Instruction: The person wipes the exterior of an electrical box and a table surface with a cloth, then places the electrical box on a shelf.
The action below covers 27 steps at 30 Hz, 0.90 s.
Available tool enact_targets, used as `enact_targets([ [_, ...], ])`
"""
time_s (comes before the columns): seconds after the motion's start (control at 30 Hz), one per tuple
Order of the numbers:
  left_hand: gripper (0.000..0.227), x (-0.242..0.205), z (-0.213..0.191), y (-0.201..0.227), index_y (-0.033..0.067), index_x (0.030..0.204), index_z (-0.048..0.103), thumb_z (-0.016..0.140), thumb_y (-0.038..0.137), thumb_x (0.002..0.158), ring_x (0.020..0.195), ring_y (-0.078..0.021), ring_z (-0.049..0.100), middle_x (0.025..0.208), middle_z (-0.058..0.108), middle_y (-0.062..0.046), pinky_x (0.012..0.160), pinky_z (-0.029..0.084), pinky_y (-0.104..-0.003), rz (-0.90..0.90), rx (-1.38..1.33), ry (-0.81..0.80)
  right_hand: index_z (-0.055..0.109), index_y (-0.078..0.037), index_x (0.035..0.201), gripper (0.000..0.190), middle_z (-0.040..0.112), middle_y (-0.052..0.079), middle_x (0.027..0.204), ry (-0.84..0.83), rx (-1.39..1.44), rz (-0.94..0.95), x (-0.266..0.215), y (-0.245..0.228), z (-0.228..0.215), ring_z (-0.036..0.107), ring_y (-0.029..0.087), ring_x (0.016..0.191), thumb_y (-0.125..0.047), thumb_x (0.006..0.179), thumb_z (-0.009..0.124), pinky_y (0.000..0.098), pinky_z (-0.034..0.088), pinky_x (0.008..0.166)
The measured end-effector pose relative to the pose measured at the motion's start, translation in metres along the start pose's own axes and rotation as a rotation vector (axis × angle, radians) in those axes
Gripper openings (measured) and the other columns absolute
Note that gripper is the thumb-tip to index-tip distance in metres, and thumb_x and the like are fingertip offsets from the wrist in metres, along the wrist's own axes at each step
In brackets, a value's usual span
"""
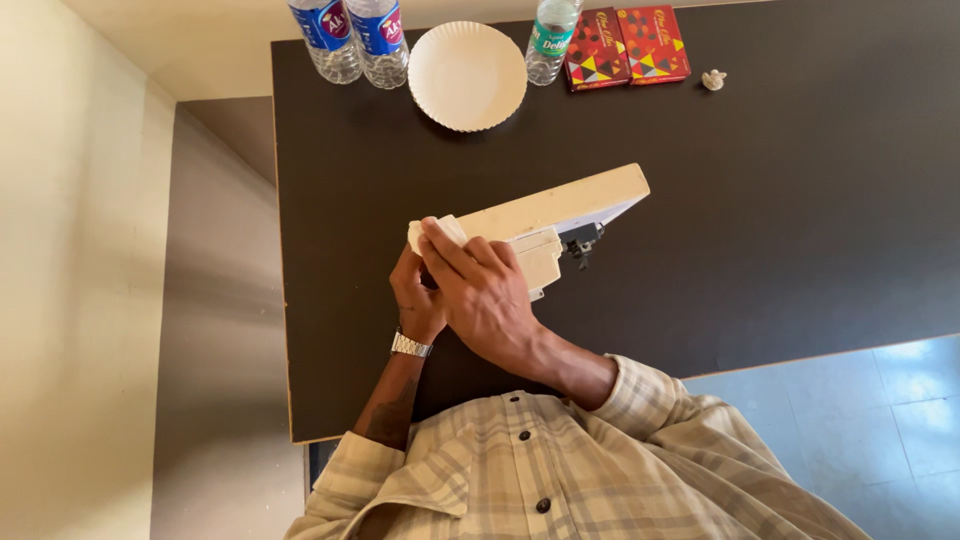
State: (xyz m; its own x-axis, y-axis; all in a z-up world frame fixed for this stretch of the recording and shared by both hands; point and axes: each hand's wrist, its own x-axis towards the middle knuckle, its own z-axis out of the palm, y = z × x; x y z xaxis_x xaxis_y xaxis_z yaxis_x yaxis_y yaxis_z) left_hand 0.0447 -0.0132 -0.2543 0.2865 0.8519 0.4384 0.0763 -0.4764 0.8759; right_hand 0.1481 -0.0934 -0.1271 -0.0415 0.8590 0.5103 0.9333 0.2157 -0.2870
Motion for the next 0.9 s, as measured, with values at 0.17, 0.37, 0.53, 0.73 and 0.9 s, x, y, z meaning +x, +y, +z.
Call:
enact_targets([
  [0.17,0.034,0.000,-0.001,0.004,-0.0028,0.118,0.062,0.072,0.000,0.086,0.089,-0.0199,0.070,0.101,0.071,-0.010,0.076,0.057,-0.031,0.033,-0.002,-0.005,0.063,-0.001,0.137,0.052,0.061,0.007,0.147,0.020,-0.014,0.030,-0.003,0.003,-0.006,0.060,0.019,0.090,-0.007,0.085,0.066,0.0357,0.046,0.084],
  [0.37,0.036,0.001,-0.002,0.006,-0.0016,0.116,0.062,0.079,0.005,0.086,0.089,-0.0174,0.072,0.101,0.067,-0.008,0.079,0.059,-0.031,0.009,-0.011,-0.029,0.064,-0.002,0.136,0.051,0.062,0.006,0.146,0.014,-0.015,0.060,-0.005,0.009,-0.013,0.061,0.019,0.090,-0.003,0.085,0.065,0.0357,0.046,0.084],
  [0.53,0.034,-0.002,-0.002,0.000,-0.0014,0.116,0.062,0.079,0.007,0.088,0.094,-0.0175,0.073,0.104,0.068,-0.008,0.083,0.061,-0.031,-0.043,-0.103,-0.045,0.064,-0.003,0.136,0.053,0.063,0.006,0.145,0.028,-0.025,0.074,-0.007,0.015,-0.017,0.062,0.020,0.093,-0.002,0.083,0.065,0.0358,0.047,0.086],
  [0.73,0.037,-0.002,-0.001,-0.006,-0.0009,0.120,0.063,0.079,0.011,0.089,0.102,-0.0186,0.074,0.109,0.071,-0.010,0.093,0.061,-0.033,0.004,-0.057,-0.045,0.066,-0.001,0.133,0.046,0.064,0.007,0.142,0.053,-0.058,0.094,-0.011,0.027,-0.024,0.061,0.020,0.090,-0.005,0.087,0.066,0.0360,0.047,0.084],
  [0.9,0.038,-0.003,-0.002,-0.005,-0.0002,0.120,0.064,0.082,0.016,0.091,0.101,-0.0179,0.074,0.109,0.071,-0.010,0.094,0.061,-0.033,-0.015,-0.074,-0.053,0.069,-0.001,0.132,0.046,0.066,0.006,0.141,0.043,-0.085,0.146,-0.015,0.037,-0.029,0.061,0.019,0.086,0.002,0.087,0.062,0.0352,0.046,0.081],
])
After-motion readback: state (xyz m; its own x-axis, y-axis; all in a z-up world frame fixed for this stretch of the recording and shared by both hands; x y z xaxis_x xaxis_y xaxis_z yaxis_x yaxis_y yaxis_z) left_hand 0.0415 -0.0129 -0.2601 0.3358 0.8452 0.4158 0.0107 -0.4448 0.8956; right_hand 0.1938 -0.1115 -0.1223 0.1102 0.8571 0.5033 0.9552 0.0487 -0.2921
